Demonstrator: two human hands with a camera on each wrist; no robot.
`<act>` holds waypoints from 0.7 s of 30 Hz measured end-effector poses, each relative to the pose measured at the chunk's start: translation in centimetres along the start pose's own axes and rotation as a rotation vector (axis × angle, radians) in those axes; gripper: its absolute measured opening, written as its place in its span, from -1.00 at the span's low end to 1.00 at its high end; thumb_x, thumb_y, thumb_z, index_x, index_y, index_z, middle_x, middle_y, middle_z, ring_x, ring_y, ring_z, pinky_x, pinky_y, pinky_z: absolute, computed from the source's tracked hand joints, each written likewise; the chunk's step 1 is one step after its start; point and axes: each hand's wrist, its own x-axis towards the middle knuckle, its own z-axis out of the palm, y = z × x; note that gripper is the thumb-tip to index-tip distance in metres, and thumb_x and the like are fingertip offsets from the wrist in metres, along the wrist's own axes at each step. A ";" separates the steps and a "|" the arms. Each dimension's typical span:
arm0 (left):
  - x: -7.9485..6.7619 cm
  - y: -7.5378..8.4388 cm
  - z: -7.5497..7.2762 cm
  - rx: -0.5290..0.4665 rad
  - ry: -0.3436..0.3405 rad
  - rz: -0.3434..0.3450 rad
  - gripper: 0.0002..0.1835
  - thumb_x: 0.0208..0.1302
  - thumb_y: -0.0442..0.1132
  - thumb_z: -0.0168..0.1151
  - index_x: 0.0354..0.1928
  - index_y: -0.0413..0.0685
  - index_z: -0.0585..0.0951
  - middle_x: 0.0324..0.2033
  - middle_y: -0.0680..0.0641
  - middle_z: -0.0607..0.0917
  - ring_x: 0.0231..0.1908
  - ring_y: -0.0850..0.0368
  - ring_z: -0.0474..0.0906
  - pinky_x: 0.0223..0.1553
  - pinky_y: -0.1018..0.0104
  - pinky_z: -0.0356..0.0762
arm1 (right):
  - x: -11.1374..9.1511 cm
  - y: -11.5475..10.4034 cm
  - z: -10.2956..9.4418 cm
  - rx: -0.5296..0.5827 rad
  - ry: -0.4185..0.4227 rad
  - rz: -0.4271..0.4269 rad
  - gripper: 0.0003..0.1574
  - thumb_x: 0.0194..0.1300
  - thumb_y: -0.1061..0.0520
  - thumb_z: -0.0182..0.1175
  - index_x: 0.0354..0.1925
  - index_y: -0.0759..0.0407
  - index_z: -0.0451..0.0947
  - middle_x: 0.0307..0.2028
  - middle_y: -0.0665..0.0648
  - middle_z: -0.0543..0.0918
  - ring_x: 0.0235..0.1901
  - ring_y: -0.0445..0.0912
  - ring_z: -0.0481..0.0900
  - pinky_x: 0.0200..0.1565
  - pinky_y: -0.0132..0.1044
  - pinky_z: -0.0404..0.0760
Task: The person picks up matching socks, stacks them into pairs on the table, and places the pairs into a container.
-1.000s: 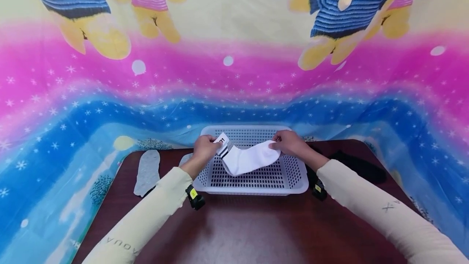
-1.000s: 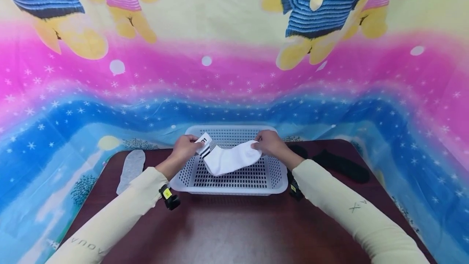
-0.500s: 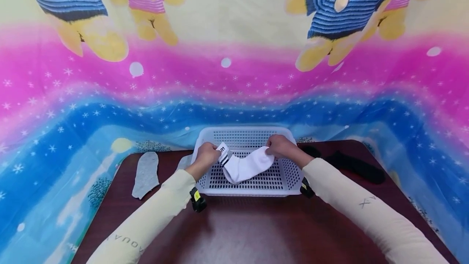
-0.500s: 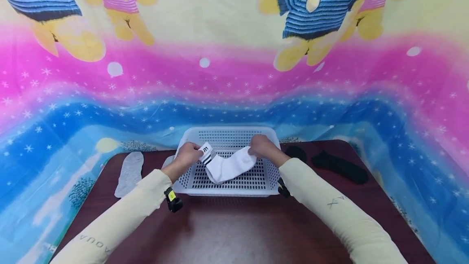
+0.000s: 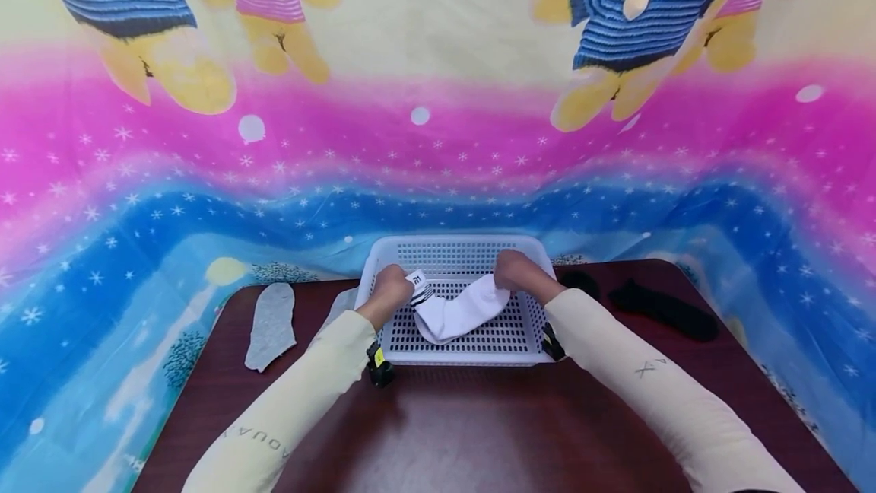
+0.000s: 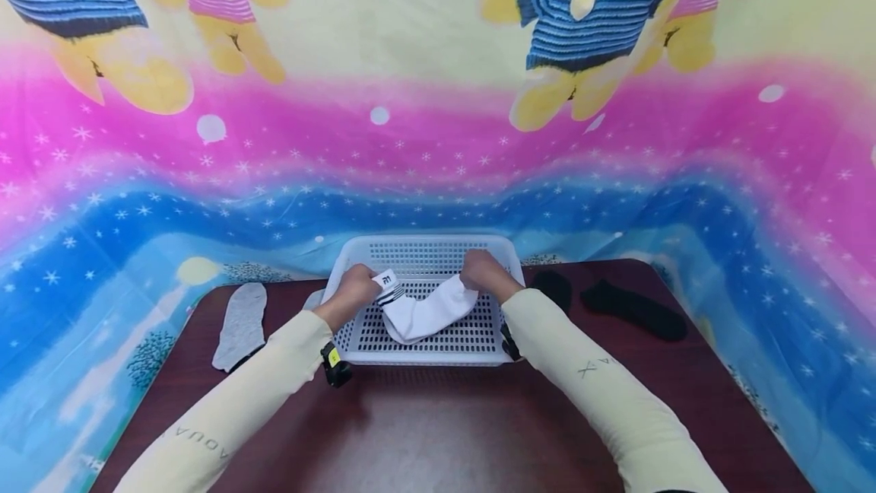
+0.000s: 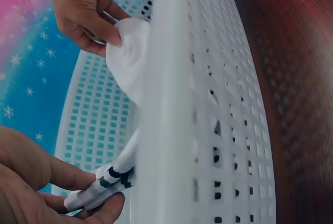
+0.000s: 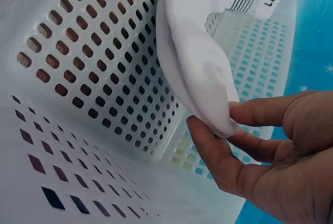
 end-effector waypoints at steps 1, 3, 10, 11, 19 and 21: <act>0.0 -0.1 0.0 0.010 0.013 0.007 -0.91 0.18 -0.45 0.03 -0.32 -0.28 0.53 -0.38 -0.16 0.59 -0.47 0.06 0.42 -0.48 0.32 0.34 | 0.2 -0.1 0.0 -0.025 -0.010 0.010 -0.88 0.30 0.25 0.02 -0.39 0.24 0.44 -0.51 0.10 0.41 -0.62 -0.16 0.36 -0.58 -0.40 0.40; -0.2 -0.4 0.1 0.032 0.034 0.018 -0.93 0.18 -0.44 0.04 -0.33 -0.28 0.50 -0.40 -0.16 0.57 -0.45 0.05 0.43 -0.43 0.29 0.37 | 0.5 -0.1 0.1 -0.035 -0.020 0.019 -0.90 0.31 0.25 0.03 -0.28 0.29 0.47 -0.45 0.14 0.45 -0.60 -0.14 0.41 -0.58 -0.39 0.43; -0.6 -1.6 0.4 0.122 0.044 0.038 -0.84 0.18 -0.42 0.04 -0.21 -0.31 0.53 -0.34 -0.18 0.59 -0.35 0.01 0.48 -0.23 0.18 0.48 | 1.1 0.3 0.6 0.016 -0.071 0.047 -0.86 0.32 0.29 0.04 -0.14 0.29 0.38 -0.37 0.20 0.45 -0.56 -0.08 0.48 -0.59 -0.33 0.49; -0.6 -1.7 0.5 0.126 0.038 0.038 -0.82 0.18 -0.42 0.04 -0.19 -0.32 0.54 -0.32 -0.19 0.60 -0.33 0.01 0.49 -0.21 0.17 0.49 | 1.1 0.3 0.7 0.020 -0.076 0.045 -0.89 0.32 0.30 0.02 -0.16 0.29 0.38 -0.38 0.20 0.44 -0.57 -0.08 0.47 -0.61 -0.33 0.47; -0.7 -1.8 0.9 0.130 -0.007 0.046 -0.74 0.23 -0.40 0.00 -0.06 -0.35 0.51 -0.23 -0.22 0.59 -0.26 -0.02 0.50 -0.11 0.12 0.51 | 1.1 0.2 1.0 0.012 -0.078 0.032 -0.87 0.33 0.30 0.02 -0.14 0.30 0.41 -0.33 0.22 0.47 -0.47 -0.02 0.57 -0.49 -0.28 0.59; -0.7 -1.9 1.2 0.139 -0.036 0.061 -0.75 0.25 -0.40 -0.01 -0.07 -0.34 0.51 -0.24 -0.21 0.58 -0.27 -0.01 0.50 -0.13 0.13 0.52 | 1.1 0.3 1.1 -0.011 -0.090 0.037 -0.81 0.34 0.28 0.03 -0.08 0.32 0.41 -0.32 0.23 0.48 -0.43 -0.01 0.59 -0.43 -0.27 0.62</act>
